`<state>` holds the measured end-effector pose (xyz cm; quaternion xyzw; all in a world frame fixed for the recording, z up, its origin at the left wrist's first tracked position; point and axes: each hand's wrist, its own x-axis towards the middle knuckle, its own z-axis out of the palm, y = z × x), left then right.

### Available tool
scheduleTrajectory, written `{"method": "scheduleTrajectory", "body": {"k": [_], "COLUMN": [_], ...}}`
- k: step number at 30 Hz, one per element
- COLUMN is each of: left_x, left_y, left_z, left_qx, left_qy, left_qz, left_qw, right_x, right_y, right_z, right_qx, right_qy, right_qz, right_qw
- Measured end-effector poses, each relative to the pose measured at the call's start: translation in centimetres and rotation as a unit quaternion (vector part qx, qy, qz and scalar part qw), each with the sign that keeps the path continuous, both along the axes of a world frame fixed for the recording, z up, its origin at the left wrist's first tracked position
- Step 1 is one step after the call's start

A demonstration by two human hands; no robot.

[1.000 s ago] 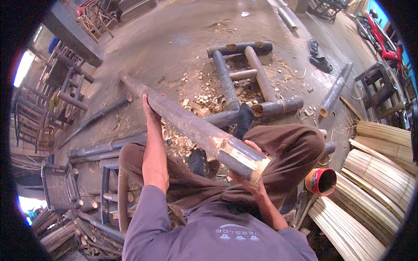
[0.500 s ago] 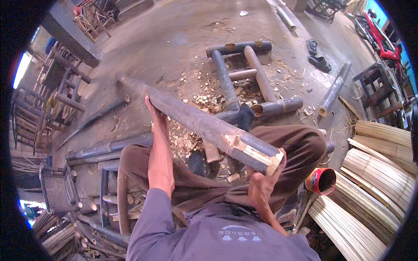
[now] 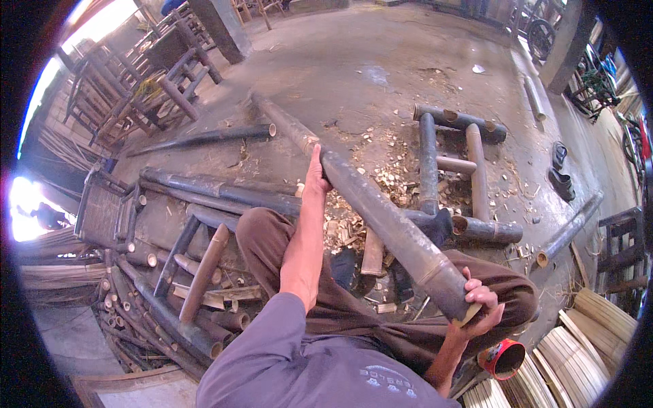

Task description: The person sits on the floor and uses a wooden mallet to strike and shape bamboo poles. They repeatedly tap the ends of the poles to fit them into a larger bamboo structure, occasionally adjusting the pieces by hand.

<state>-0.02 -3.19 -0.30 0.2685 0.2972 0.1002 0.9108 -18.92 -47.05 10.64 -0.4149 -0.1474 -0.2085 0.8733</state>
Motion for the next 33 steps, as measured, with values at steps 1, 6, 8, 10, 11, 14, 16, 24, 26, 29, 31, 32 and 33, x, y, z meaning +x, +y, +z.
{"method": "scheduleTrajectory", "body": {"k": [1, 6, 8, 10, 11, 14, 16, 24, 26, 29, 31, 32, 33], "left_x": [-0.8, -3.1, -3.6, -5.0, -5.8, -6.9, -7.4, -9.1, -9.5, -8.9, -8.5, -8.3, -8.0], "left_y": [0.8, 1.7, 0.4, 2.4, 4.1, 2.5, 2.2, 3.9, 4.3, 3.7, 3.0, 2.6, 2.3], "left_z": [-0.5, 0.2, 0.9, 1.1, 0.3, 0.6, 1.3, 2.2, 2.1, 2.0, 1.9, 1.8, 1.9], "left_qx": [0.003, -0.021, -0.130, -0.211, -0.105, -0.068, -0.008, 0.027, 0.022, 0.040, 0.045, 0.052, 0.062], "left_qy": [-0.040, -0.111, -0.113, -0.120, -0.134, -0.081, -0.054, -0.015, 0.000, 0.012, 0.006, -0.001, -0.009], "left_qz": [-0.001, 0.036, 0.071, 0.086, 0.049, 0.028, 0.025, -0.025, -0.064, -0.035, -0.042, -0.042, -0.041], "left_qw": [0.999, 0.993, 0.982, 0.966, 0.984, 0.994, 0.998, 0.999, 0.998, 0.999, 0.998, 0.998, 0.997], "right_x": [-0.2, -1.8, -2.5, -3.9, -4.5, -6.7, -7.6, -7.9, -7.9, -7.4, -7.0, -6.8, -6.6], "right_y": [0.1, 1.0, 1.8, 2.9, 3.5, 4.5, 5.3, 6.4, 6.1, 5.7, 5.3, 5.1, 5.0], "right_z": [0.0, 0.7, 1.6, 2.1, 1.6, -1.4, -2.5, -0.7, -0.9, -1.1, -1.1, -1.2, -1.4], "right_qx": [-0.021, -0.153, -0.182, -0.197, -0.197, -0.228, -0.234, -0.269, -0.256, -0.242, -0.244, -0.246, -0.247], "right_qy": [-0.013, -0.047, -0.061, -0.062, -0.070, -0.097, -0.105, -0.152, -0.142, -0.134, -0.128, -0.124, -0.123], "right_qz": [0.021, 0.096, 0.113, 0.137, 0.140, 0.148, 0.134, 0.174, 0.177, 0.177, 0.167, 0.162, 0.155], "right_qw": [0.999, 0.982, 0.975, 0.969, 0.968, 0.957, 0.957, 0.935, 0.940, 0.945, 0.947, 0.948, 0.949]}}
